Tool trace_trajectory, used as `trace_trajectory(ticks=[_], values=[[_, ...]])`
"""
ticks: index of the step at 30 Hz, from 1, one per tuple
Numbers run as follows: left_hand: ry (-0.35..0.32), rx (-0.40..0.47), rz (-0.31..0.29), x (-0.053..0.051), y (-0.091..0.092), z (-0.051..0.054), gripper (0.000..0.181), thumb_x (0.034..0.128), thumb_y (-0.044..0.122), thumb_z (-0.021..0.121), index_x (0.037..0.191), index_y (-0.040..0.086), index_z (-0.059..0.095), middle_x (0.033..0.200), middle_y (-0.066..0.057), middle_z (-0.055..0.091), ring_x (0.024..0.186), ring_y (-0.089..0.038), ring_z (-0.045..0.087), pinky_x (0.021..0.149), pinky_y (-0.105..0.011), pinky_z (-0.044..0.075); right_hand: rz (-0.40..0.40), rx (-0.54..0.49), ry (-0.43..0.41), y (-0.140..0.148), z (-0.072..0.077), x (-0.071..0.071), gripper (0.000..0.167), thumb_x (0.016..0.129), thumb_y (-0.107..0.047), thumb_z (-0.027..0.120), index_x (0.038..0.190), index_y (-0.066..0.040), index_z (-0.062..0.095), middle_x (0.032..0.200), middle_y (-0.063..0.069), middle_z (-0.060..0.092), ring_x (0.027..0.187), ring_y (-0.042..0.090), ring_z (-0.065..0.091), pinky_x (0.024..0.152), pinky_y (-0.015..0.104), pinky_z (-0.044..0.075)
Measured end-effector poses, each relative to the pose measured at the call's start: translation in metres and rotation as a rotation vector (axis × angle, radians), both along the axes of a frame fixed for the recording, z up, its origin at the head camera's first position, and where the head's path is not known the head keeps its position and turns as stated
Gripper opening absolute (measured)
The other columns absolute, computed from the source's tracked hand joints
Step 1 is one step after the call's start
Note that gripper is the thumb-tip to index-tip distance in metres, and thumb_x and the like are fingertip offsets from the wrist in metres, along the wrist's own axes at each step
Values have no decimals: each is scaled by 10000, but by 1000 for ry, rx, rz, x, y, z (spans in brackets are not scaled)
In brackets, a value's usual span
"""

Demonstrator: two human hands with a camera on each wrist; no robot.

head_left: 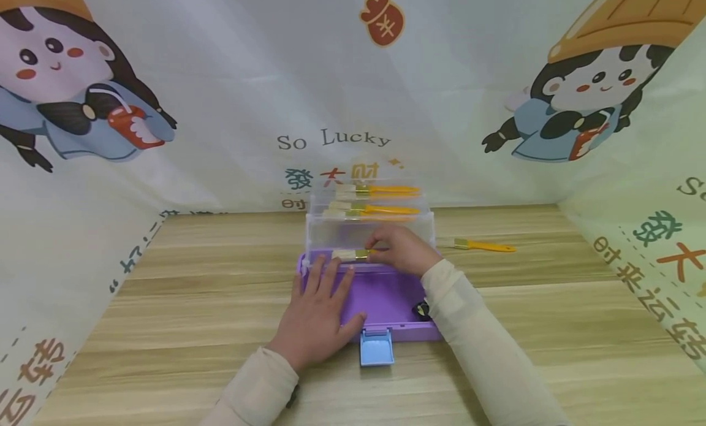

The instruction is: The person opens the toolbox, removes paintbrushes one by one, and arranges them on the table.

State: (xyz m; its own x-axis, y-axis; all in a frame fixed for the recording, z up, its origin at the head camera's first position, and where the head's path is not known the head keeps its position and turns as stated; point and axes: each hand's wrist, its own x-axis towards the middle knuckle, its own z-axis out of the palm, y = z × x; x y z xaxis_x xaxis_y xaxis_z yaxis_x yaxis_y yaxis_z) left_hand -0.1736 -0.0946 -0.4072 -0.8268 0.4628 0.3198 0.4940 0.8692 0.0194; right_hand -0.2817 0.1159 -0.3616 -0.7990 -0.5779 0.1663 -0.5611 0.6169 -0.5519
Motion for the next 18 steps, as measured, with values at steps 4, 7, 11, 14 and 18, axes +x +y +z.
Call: trace_trajectory(ticks=[4, 7, 11, 14, 18], values=[[2, 1, -2, 1, 0, 0, 749, 961, 609, 423, 1504, 94, 439, 1571, -183, 291, 1472, -407, 159, 1131, -662, 124, 6, 28, 3, -1, 0, -1, 183, 881, -140, 753, 1035, -47, 725, 1071, 56, 702, 1098, 260, 617, 974, 404, 469], [2, -1, -5, 1, 0, 0, 749, 962, 611, 417, 1503, 93, 439, 1571, -182, 291, 1471, -408, 160, 1130, -664, 123, 9, 57, 6, -1, 1, 0, 192, 877, -133, 755, 1039, -36, 722, 1070, 62, 696, 1099, 269, 616, 973, 408, 471], [2, 0, -2, 1, 0, -1, 753, 961, 614, 416, 1507, 95, 432, 1573, -182, 289, 1471, -407, 158, 1133, -662, 113, 6, 72, 15, -2, 2, 1, 174, 876, -123, 752, 1023, -36, 718, 1055, 64, 690, 1080, 273, 618, 959, 414, 478], [-2, 4, 0, 1, -1, -2, 754, 960, 613, 421, 1508, 95, 430, 1571, -187, 291, 1472, -407, 154, 1134, -661, 108, -7, 63, 29, -3, 2, 2, 170, 880, -125, 748, 1029, -48, 719, 1065, 63, 693, 1082, 266, 621, 960, 409, 481], [1, 9, -2, 1, -1, -1, 753, 959, 610, 427, 1504, 91, 436, 1565, -200, 298, 1471, -410, 154, 1129, -665, 124, -28, 36, 75, -4, -1, 4, 193, 893, -125, 735, 1077, -65, 728, 1087, 55, 706, 1066, 241, 638, 949, 392, 497]])
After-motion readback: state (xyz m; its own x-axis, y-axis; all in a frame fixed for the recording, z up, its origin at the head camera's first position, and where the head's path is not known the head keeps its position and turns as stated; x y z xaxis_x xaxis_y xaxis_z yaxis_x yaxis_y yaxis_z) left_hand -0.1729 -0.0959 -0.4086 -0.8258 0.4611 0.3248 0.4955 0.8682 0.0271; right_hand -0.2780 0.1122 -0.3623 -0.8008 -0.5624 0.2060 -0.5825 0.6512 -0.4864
